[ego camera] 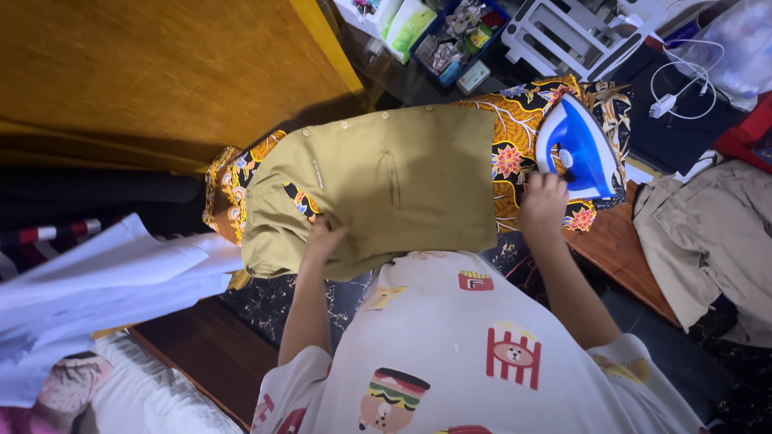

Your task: The recorder is ironing a khaki shirt on an ironing board.

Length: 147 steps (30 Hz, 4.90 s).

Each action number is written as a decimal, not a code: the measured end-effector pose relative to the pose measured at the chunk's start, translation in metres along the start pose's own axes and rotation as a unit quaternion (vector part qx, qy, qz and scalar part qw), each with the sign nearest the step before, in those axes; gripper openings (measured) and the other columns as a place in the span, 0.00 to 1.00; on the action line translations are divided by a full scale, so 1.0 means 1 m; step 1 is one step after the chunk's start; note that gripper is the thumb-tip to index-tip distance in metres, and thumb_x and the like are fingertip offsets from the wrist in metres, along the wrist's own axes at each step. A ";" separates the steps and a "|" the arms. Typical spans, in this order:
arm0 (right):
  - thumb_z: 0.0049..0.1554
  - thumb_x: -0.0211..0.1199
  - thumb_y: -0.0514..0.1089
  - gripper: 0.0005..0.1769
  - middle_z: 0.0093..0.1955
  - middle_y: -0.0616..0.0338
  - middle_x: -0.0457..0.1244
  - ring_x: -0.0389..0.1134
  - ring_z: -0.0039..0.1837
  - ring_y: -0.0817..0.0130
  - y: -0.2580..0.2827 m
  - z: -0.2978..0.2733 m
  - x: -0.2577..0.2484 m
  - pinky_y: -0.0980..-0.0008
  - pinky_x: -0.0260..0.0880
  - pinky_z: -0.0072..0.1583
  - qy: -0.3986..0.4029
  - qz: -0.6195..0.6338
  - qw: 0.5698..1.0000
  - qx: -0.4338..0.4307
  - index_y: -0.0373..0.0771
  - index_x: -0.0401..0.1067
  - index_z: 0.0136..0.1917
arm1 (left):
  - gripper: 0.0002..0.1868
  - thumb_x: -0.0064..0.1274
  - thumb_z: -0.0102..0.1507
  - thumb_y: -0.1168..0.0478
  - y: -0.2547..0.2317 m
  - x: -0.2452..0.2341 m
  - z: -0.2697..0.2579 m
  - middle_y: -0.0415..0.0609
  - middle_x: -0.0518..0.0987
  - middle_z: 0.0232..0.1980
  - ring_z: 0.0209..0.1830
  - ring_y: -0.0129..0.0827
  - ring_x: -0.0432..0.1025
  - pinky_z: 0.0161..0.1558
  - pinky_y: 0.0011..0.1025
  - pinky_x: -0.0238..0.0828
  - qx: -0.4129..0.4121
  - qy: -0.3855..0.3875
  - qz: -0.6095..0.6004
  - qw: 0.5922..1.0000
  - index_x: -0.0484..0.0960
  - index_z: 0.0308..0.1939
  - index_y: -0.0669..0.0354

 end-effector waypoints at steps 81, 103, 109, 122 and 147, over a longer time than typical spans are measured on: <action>0.57 0.61 0.49 0.26 0.58 0.41 0.68 0.69 0.60 0.42 0.302 -0.033 0.043 0.47 0.67 0.61 0.391 0.111 0.873 -0.269 0.41 0.63 0.66 | 0.17 0.54 0.57 0.68 0.070 -0.008 0.024 0.47 0.83 0.39 0.38 0.30 0.76 0.43 0.31 0.74 0.131 -0.039 -0.185 0.973 0.79 0.51 0.61; 0.57 0.64 0.51 0.27 0.50 0.35 0.69 0.72 0.55 0.39 0.163 0.015 0.067 0.47 0.71 0.59 0.252 0.190 0.947 -0.065 0.38 0.66 0.65 | 0.18 0.49 0.61 0.66 0.080 0.025 0.065 0.53 0.79 0.59 0.61 0.45 0.72 0.64 0.45 0.68 -0.109 0.133 -0.620 0.765 0.78 0.55 0.63; 0.59 0.65 0.53 0.37 0.52 0.30 0.67 0.68 0.56 0.30 0.142 0.074 0.034 0.41 0.68 0.56 0.117 0.187 0.969 0.110 0.34 0.53 0.72 | 0.15 0.47 0.55 0.69 0.067 0.017 0.047 0.52 0.79 0.53 0.56 0.47 0.72 0.62 0.47 0.70 -0.133 0.130 -0.629 0.755 0.77 0.46 0.61; 0.65 0.61 0.60 0.41 0.46 0.39 0.69 0.71 0.34 0.56 0.128 0.057 0.058 0.61 0.72 0.39 0.127 0.371 0.915 0.094 0.28 0.51 0.73 | 0.17 0.48 0.58 0.68 0.061 0.016 0.045 0.52 0.80 0.54 0.55 0.44 0.73 0.61 0.41 0.70 -0.110 0.123 -0.614 0.772 0.79 0.51 0.64; 0.61 0.64 0.49 0.36 0.54 0.28 0.67 0.70 0.56 0.36 0.107 0.082 0.015 0.47 0.70 0.59 0.120 0.233 0.963 0.068 0.32 0.57 0.75 | 0.13 0.46 0.60 0.69 0.059 0.015 0.042 0.52 0.82 0.48 0.48 0.41 0.76 0.53 0.40 0.75 -0.073 0.063 -0.605 0.791 0.80 0.47 0.65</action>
Point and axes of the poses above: each hand's wrist, its own z-axis towards the middle knuckle, its own x-axis out of the palm, y = z × x, the point moved 9 cm from there along z, towards the middle knuckle
